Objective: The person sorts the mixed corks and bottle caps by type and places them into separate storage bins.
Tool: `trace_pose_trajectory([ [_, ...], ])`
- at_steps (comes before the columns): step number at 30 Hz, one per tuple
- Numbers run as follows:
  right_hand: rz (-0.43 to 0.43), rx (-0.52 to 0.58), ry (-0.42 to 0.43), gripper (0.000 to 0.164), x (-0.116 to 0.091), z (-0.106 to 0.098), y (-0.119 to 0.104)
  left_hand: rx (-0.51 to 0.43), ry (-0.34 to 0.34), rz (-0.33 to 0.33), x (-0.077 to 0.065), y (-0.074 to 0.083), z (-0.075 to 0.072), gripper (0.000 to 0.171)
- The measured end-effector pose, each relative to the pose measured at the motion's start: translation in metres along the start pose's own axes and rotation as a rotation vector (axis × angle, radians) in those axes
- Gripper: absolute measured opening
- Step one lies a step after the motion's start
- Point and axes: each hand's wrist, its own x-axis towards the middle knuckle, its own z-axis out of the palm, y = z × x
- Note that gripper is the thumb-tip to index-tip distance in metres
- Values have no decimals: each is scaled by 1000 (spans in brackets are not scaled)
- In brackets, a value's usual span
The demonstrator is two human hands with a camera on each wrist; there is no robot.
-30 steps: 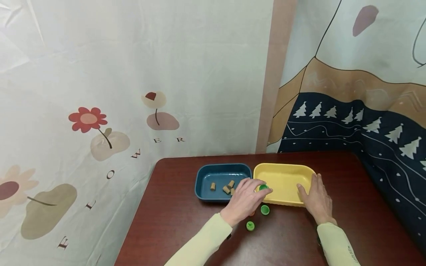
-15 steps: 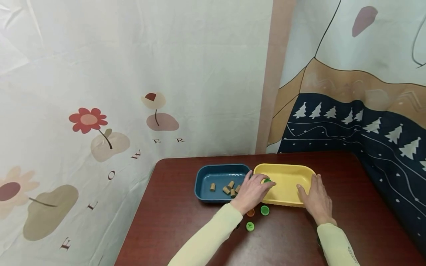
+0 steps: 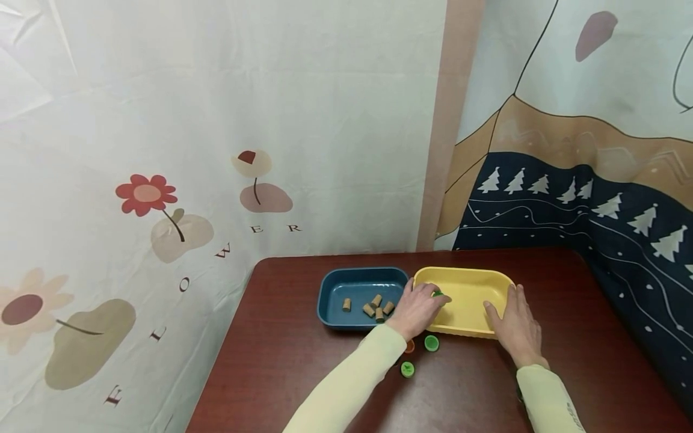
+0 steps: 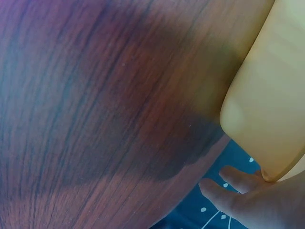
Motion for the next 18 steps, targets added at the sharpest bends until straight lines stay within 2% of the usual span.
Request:
trace_pose_trajectory([
  [7, 9, 0, -11, 97, 2, 0, 2, 48, -62, -15, 2, 2, 4, 35],
  [18, -8, 4, -6, 97, 1, 0, 2, 22, -80, -56, 3, 1, 9, 37],
])
